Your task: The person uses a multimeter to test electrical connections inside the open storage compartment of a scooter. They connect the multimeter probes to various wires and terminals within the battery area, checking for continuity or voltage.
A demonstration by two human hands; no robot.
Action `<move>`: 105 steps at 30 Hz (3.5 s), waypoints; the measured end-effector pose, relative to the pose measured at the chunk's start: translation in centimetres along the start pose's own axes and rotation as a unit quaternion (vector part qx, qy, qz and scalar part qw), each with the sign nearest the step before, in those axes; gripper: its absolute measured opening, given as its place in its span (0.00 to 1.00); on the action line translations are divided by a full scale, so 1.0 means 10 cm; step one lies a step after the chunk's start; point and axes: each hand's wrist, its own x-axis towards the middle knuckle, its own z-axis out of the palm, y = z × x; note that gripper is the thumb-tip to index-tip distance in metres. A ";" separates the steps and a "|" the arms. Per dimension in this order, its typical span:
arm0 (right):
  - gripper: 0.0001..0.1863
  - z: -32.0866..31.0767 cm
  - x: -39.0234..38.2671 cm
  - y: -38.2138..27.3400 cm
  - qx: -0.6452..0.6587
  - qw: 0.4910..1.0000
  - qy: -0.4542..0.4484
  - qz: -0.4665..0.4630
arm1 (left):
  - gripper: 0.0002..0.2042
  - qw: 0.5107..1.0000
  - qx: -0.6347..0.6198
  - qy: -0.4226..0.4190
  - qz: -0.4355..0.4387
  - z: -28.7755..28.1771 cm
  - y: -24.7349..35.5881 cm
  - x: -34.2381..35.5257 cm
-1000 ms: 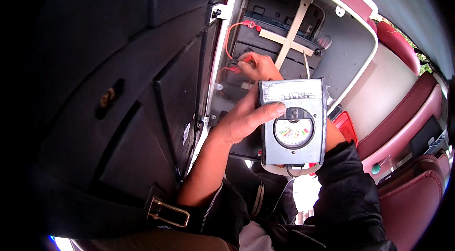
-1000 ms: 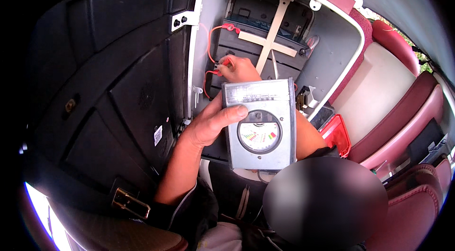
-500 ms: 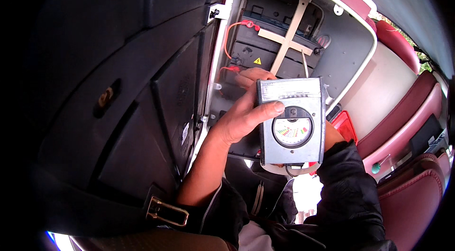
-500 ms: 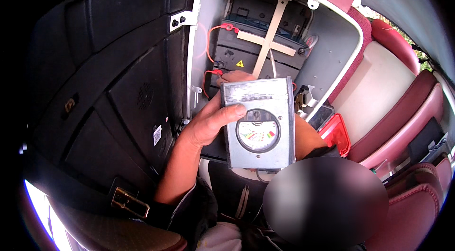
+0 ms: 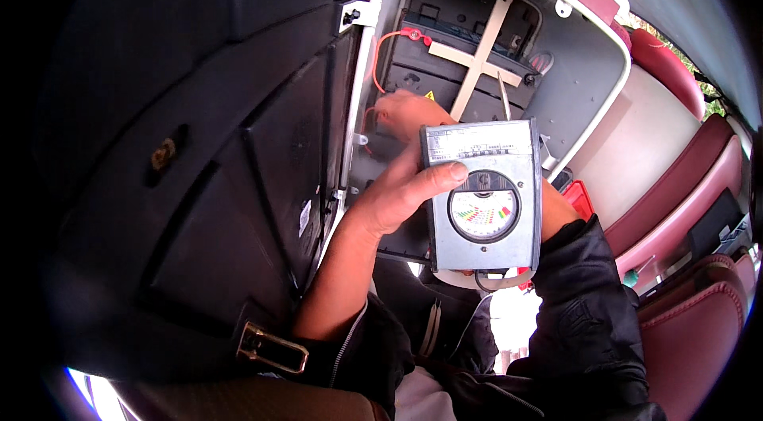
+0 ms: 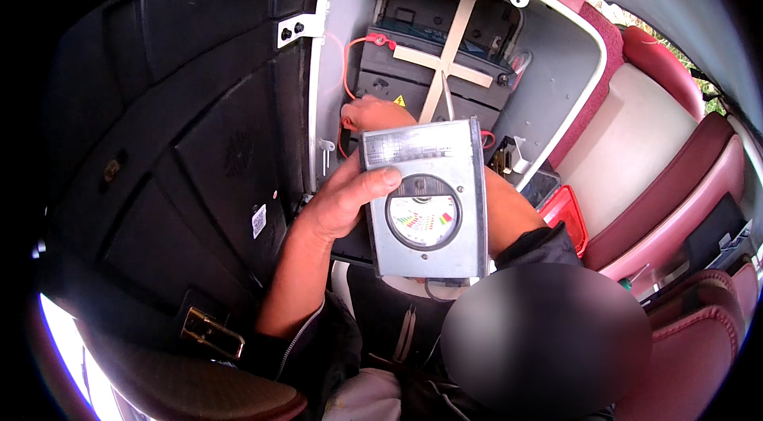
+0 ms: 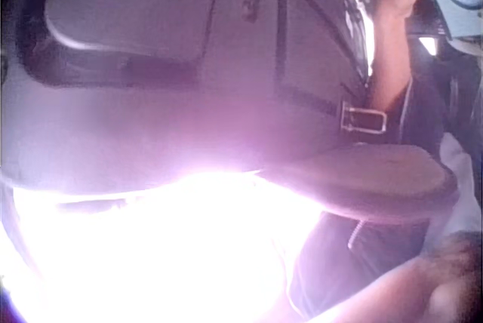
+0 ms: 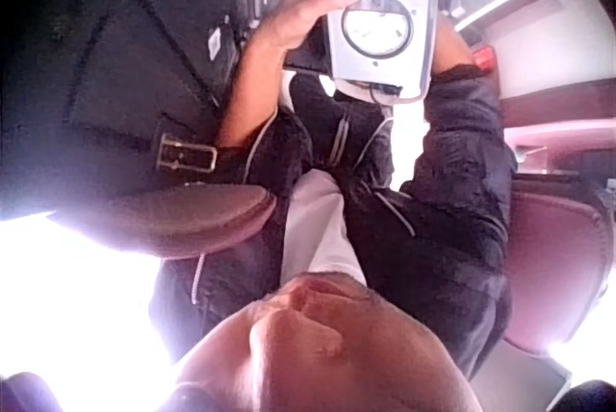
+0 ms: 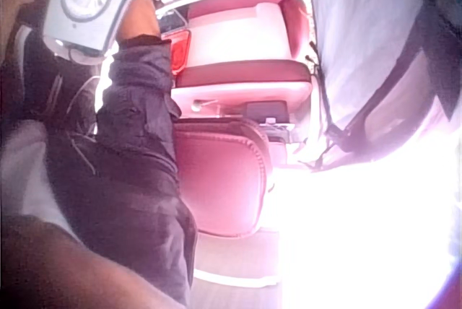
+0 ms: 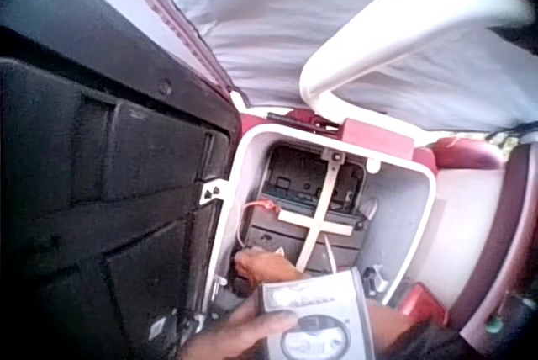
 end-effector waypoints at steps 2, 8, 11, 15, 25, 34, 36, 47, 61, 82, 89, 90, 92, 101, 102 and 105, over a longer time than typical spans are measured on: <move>0.08 0.02 -0.03 -0.14 0.009 0.997 -0.032 0.073 | 0.30 1.000 -0.013 -0.002 -0.003 -0.03 -0.04 -0.01; 0.13 0.07 0.21 -0.14 -0.039 0.995 -0.008 0.093 | 0.30 1.000 -0.024 -0.004 0.012 -0.14 -0.19 0.02; 0.13 0.15 0.09 -0.05 -0.061 0.992 0.067 0.092 | 0.30 0.999 -0.036 -0.008 0.001 -0.10 -0.13 0.02; 0.12 -0.21 -0.33 -0.27 0.010 0.993 0.052 0.102 | 0.29 0.999 -0.037 -0.001 0.027 -0.17 -0.15 0.01; 0.24 0.09 -0.32 -0.09 -0.196 0.974 -0.111 0.002 | 0.31 0.999 0.037 0.039 -0.010 -0.17 -0.20 -0.02; 0.17 0.17 -0.71 0.13 0.094 0.988 0.126 -0.006 | 0.31 0.997 0.025 0.066 0.044 -0.12 -0.24 0.05; 0.16 -0.05 -0.79 0.01 0.160 0.980 0.116 0.029 | 0.31 0.997 -0.017 0.067 0.043 -0.09 -0.18 0.07; 0.11 -0.56 -1.00 -0.03 0.672 0.693 0.189 0.180 | 0.23 0.977 -0.091 0.193 -0.020 -0.08 -0.15 0.15; 0.13 -0.16 -1.45 -0.27 0.726 0.460 0.367 0.356 | 0.22 0.912 0.085 0.374 -0.147 -0.17 -0.15 0.34; 0.16 -0.61 -0.99 -0.28 0.590 0.720 0.145 0.336 | 0.22 0.887 -0.035 0.377 -0.264 -0.24 -0.16 0.41; 0.11 -0.68 -1.02 -0.32 0.552 0.738 0.139 0.362 | 0.23 0.885 -0.003 0.375 -0.277 -0.41 -0.29 0.39; 0.11 -0.70 -1.03 -0.32 0.543 0.743 0.142 0.364 | 0.24 0.884 0.002 0.374 -0.279 -0.39 -0.29 0.39; 0.10 -0.73 -1.04 -0.30 0.545 0.743 0.143 0.362 | 0.22 0.887 0.022 0.373 -0.272 -0.36 -0.30 0.39; 0.11 -0.72 -1.04 -0.26 0.557 0.743 0.120 0.352 | 0.20 0.890 0.050 0.388 -0.233 -0.24 -0.29 0.33; 0.11 -0.72 -1.04 -0.26 0.551 0.745 0.126 0.354 | 0.20 0.890 0.057 0.392 -0.227 -0.24 -0.29 0.34; 0.10 -0.75 -1.02 -0.33 0.542 0.741 0.152 0.366 | 0.19 0.888 0.064 0.397 -0.222 -0.26 -0.30 0.35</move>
